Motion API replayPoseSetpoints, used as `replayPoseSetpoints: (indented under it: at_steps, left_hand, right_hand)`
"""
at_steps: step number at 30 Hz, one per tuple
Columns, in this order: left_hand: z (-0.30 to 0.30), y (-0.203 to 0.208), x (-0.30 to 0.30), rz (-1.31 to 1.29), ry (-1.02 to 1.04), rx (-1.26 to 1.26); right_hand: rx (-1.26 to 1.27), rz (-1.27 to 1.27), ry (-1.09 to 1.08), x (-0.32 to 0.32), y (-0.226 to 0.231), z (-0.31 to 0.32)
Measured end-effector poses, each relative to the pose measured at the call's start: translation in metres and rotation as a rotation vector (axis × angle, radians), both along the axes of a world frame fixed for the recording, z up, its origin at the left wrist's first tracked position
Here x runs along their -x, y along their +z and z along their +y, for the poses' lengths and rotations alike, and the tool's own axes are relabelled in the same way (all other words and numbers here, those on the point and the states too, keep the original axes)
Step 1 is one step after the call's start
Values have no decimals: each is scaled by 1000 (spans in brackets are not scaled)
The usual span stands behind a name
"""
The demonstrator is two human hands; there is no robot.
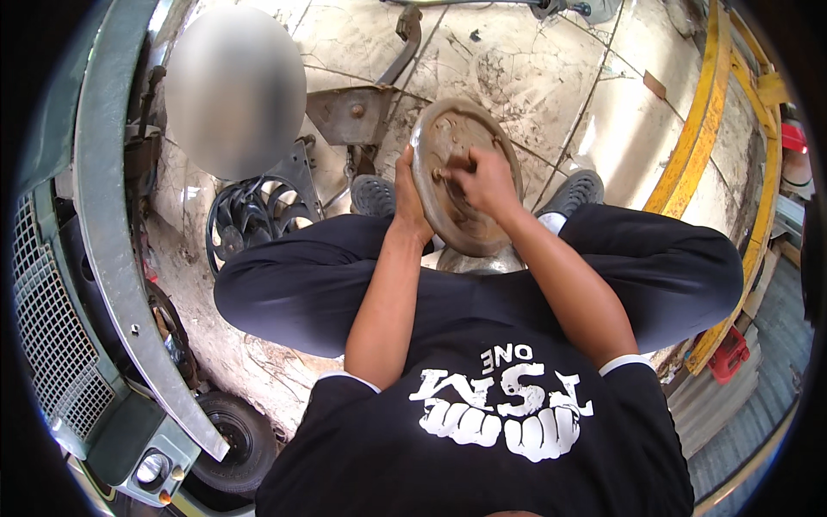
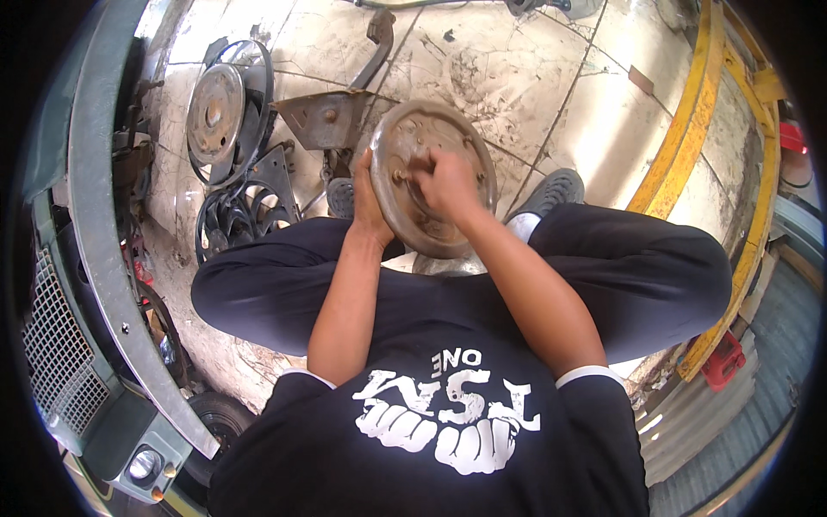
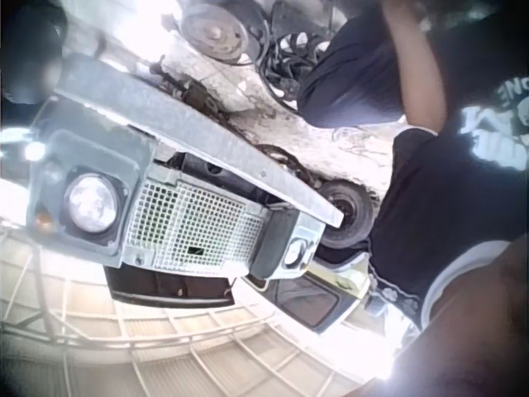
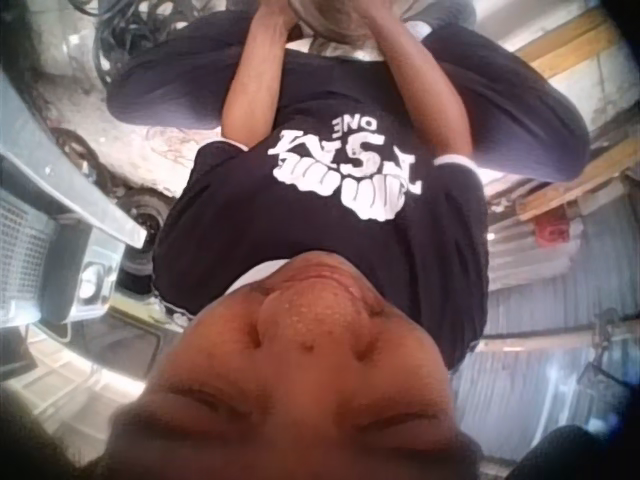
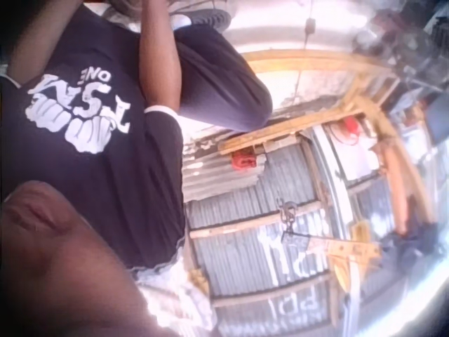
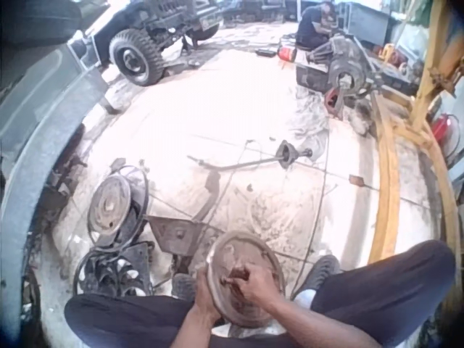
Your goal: The person sits on the floor and scrubs the surface of a brake drum with a small abrasive pad, rotating the drum to clean different areas. The person repeatedly flips and repositions the drum to access both sides.
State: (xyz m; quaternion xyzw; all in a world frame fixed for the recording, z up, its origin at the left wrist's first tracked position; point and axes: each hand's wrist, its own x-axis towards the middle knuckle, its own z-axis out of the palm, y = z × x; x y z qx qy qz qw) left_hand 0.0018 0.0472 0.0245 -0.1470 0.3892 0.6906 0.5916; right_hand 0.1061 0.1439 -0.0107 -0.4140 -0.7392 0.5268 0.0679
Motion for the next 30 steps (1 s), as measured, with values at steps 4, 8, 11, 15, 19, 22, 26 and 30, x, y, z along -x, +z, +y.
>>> replayPoseSetpoints:
  at_steps: [4, 8, 11, 15, 19, 22, 26, 30]
  left_hand:
    - [-2, -10, 4, 46, -10, -25]
    - [-2, -15, 1, -6, -30, -55]
    - [-3, -13, 5, 48, -40, -32]
    - [0, -7, 2, 52, -69, -30]
    - [0, -5, -7, -24, 10, -48]
    - [-8, -11, -3, 12, -23, -62]
    - [-9, -11, 6, 72, -79, -28]
    - [2, 13, -6, 42, 42, -17]
  right_hand:
    - [79, -134, 21, -7, 22, -9]
    - [133, -139, 2, 3, 10, 11]
    - [86, -146, 69, -12, 12, -6]
    - [100, -150, -22, -9, 12, -8]
    - [67, -75, -126, -4, 6, -6]
    - [92, -185, 32, -24, 7, -20]
    - [166, -168, -23, -23, 15, -22]
    - [158, -117, -158, -12, 0, -21]
